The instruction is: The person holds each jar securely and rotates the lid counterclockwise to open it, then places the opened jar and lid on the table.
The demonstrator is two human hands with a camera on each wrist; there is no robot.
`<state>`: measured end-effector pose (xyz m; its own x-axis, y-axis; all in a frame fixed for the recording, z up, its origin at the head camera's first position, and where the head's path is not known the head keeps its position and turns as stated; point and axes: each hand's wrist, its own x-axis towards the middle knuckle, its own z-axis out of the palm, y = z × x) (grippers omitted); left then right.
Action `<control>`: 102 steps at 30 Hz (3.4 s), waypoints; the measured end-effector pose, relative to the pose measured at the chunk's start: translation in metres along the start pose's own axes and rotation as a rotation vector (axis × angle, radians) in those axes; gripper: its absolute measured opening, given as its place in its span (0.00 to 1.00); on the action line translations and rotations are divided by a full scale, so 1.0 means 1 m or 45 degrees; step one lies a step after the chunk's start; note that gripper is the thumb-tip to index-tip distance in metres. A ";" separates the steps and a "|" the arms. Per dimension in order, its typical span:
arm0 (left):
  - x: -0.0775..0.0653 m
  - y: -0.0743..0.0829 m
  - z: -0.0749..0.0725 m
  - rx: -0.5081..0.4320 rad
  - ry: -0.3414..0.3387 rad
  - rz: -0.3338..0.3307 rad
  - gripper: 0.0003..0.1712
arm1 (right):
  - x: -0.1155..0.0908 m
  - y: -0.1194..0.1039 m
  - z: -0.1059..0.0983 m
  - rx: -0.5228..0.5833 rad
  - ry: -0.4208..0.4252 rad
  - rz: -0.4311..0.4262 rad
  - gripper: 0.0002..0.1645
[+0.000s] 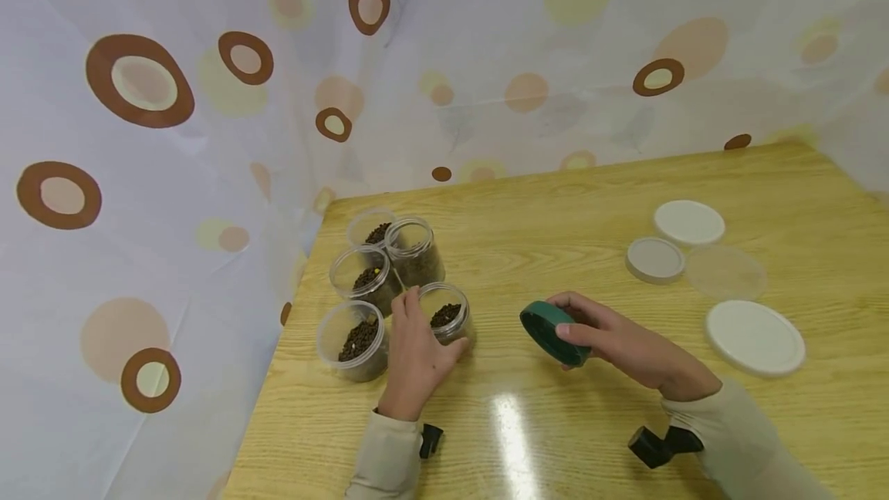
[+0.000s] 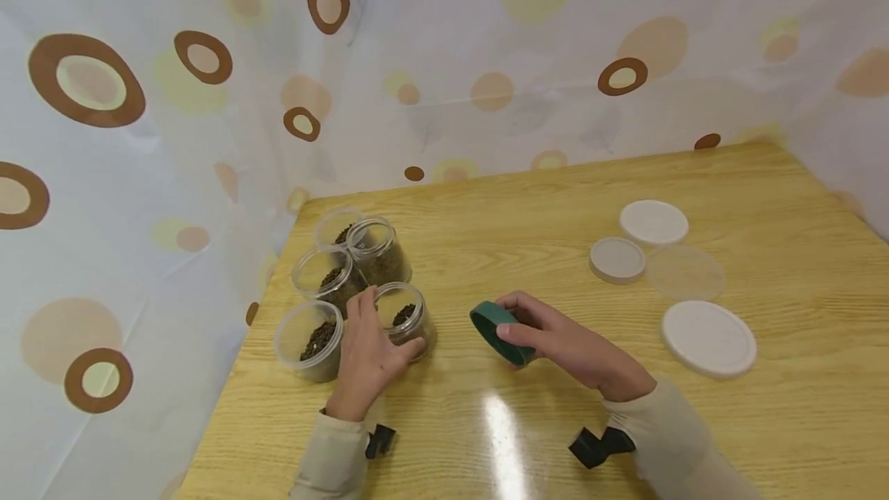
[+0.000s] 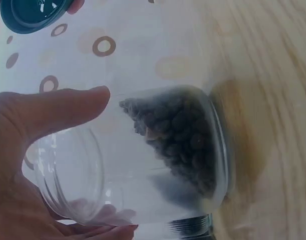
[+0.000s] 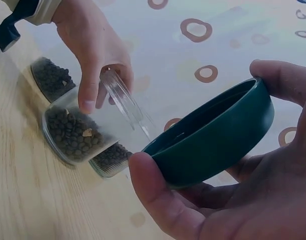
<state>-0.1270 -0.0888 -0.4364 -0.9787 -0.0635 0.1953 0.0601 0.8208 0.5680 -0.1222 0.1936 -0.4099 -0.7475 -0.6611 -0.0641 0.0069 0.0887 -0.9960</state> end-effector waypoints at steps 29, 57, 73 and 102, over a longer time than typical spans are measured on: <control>0.014 -0.002 -0.024 0.366 0.268 0.082 0.47 | -0.025 0.008 -0.025 -0.073 0.165 0.035 0.28; -0.010 0.015 -0.024 -0.146 0.372 0.266 0.35 | -0.040 0.022 -0.035 -1.166 0.601 0.111 0.35; -0.015 0.019 -0.018 -0.193 0.296 0.124 0.43 | -0.049 0.043 -0.056 -1.465 0.635 0.138 0.38; -0.021 0.023 -0.016 -0.365 0.210 0.141 0.39 | -0.046 0.060 -0.083 -1.588 0.670 0.282 0.27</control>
<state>-0.1019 -0.0775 -0.4145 -0.9197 -0.0934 0.3814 0.2395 0.6364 0.7332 -0.1423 0.2908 -0.4619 -0.9725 -0.2122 0.0965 -0.2294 0.9446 -0.2348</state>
